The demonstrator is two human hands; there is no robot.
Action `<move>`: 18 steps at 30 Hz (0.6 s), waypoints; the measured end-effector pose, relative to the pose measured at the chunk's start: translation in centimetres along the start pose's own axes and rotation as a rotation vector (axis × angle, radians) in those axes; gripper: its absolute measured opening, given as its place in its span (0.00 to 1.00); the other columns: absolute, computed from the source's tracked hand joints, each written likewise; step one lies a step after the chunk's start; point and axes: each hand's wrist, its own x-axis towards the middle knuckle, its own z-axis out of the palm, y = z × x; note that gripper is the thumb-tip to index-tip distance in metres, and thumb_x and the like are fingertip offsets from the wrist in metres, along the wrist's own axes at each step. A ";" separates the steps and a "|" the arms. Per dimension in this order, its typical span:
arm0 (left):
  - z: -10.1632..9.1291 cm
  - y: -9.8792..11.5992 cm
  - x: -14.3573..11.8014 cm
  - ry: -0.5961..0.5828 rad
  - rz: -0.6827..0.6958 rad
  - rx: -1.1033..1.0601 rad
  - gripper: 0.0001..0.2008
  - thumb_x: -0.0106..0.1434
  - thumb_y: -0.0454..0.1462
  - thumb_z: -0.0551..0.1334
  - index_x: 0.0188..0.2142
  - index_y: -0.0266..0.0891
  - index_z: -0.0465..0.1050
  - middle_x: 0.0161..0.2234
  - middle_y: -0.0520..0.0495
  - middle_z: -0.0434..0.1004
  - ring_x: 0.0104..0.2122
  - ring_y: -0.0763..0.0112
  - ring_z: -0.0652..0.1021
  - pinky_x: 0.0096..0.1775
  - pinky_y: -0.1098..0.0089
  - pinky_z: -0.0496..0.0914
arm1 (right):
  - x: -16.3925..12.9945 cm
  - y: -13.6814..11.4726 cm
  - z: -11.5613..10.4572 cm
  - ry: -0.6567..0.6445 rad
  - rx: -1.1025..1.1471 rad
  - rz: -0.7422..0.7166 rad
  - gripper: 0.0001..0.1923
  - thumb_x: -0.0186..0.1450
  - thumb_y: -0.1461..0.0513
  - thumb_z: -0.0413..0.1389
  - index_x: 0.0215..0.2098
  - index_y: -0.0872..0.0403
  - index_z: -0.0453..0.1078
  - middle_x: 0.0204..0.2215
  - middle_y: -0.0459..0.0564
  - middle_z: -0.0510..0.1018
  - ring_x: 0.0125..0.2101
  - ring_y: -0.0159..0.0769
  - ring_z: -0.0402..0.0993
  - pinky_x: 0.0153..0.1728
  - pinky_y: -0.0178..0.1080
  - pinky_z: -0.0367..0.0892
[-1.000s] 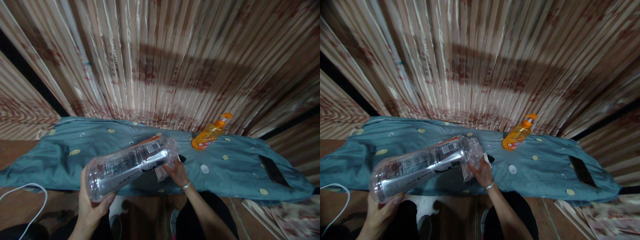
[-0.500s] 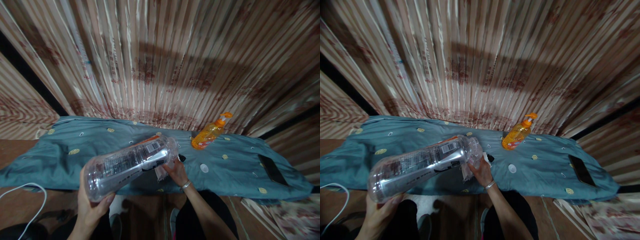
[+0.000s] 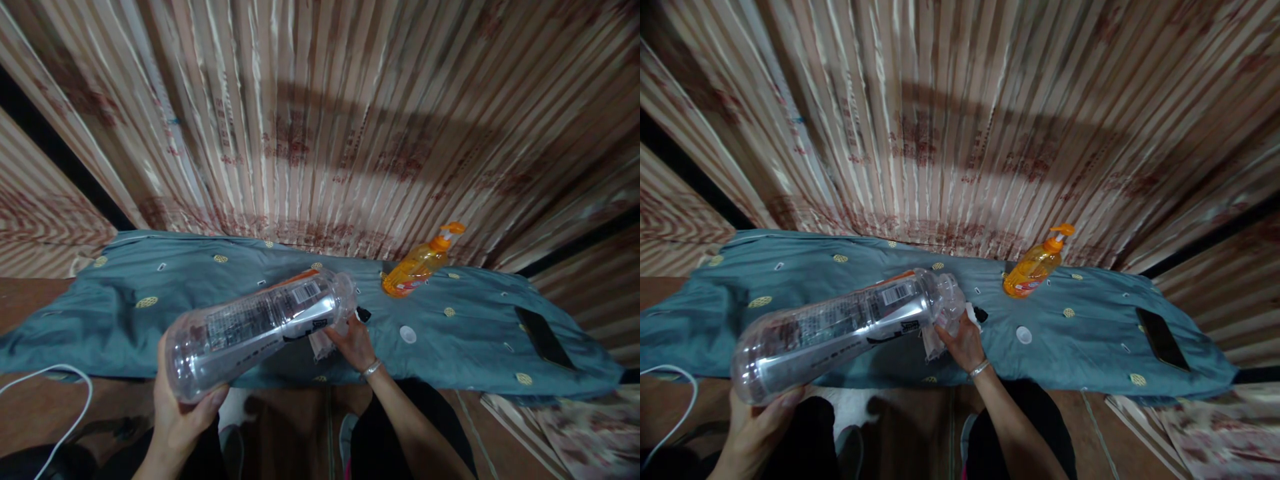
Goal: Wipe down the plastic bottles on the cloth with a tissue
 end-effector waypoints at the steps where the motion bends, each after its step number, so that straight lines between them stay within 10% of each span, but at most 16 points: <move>1: 0.0 -0.1 0.0 0.002 0.003 0.001 0.52 0.52 0.75 0.83 0.64 0.45 0.88 0.52 0.40 0.89 0.69 0.26 0.88 0.79 0.37 0.77 | 0.0 0.0 0.0 -0.003 0.008 0.006 0.25 0.68 0.40 0.75 0.53 0.45 0.83 0.48 0.61 0.99 0.51 0.65 1.01 0.56 0.61 0.96; 18: -0.1 -1.1 0.4 0.036 0.017 -0.063 0.51 0.51 0.68 0.87 0.66 0.44 0.86 0.54 0.40 0.89 0.63 0.33 0.88 0.76 0.41 0.79 | -0.1 0.6 0.2 0.013 -0.037 -0.024 0.25 0.68 0.50 0.77 0.60 0.45 0.84 0.53 0.61 0.99 0.56 0.66 1.00 0.59 0.64 0.96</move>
